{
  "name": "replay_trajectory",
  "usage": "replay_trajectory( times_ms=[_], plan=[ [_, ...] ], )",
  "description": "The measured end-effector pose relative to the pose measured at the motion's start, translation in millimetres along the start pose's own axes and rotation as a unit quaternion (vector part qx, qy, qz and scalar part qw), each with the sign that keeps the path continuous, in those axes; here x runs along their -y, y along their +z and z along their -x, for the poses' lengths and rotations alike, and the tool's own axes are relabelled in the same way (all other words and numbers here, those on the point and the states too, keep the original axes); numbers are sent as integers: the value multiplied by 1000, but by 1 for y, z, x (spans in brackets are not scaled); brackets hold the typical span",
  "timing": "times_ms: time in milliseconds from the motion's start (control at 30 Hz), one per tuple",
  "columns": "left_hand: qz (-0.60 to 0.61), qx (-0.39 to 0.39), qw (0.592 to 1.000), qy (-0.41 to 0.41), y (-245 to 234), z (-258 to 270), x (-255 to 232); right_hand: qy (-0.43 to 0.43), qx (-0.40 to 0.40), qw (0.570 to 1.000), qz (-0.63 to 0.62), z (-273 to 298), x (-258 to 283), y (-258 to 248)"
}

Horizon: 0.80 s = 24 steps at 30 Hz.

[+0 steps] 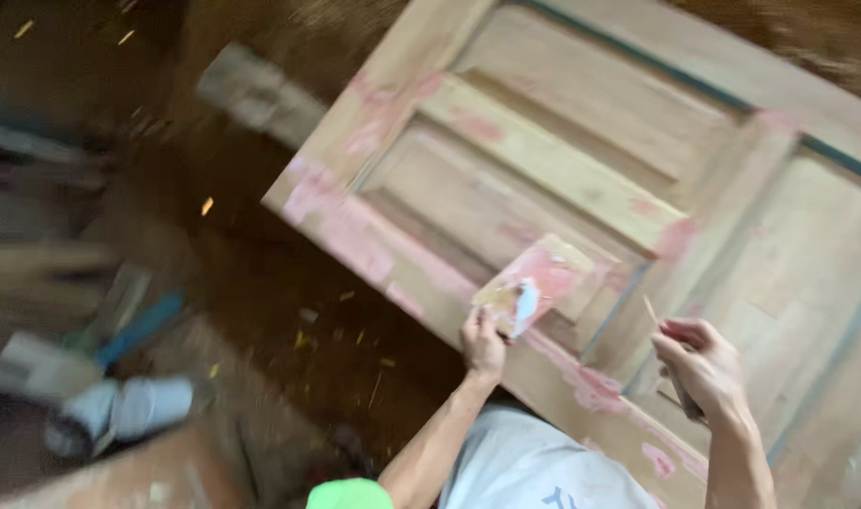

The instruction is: The person applies pink wood filler to a wooden door using a putty knife and a smaller scraper. They scoop the filler from a bucket and spread it into the grooves and joints of the door panels, smoothing the surface as they work.

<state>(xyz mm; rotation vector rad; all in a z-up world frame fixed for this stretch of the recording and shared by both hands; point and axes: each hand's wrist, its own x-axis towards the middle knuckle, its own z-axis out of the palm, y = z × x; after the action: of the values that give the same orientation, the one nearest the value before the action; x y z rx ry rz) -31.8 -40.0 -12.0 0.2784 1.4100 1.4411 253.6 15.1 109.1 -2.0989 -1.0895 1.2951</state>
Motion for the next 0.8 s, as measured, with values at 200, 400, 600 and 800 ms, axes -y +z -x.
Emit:
replay_trajectory(
  times_ms=[200, 400, 600, 800],
  plan=[
    [-16, -8, 1000, -20, -17, 75, 3, -20, 59, 992, -106, 53, -93, 13],
    [-47, -90, 995, 19, -65, 129, 16, -19, 92, 983, -155, 78, -139, 20],
    [-93, -150, 984, 37, -104, 121, 2, -29, 50, 988, -146, 83, -137, 27],
    [47, -120, 992, -11, -112, 63, -25, -26, 32, 989, -143, 89, -96, 63]
  ],
)
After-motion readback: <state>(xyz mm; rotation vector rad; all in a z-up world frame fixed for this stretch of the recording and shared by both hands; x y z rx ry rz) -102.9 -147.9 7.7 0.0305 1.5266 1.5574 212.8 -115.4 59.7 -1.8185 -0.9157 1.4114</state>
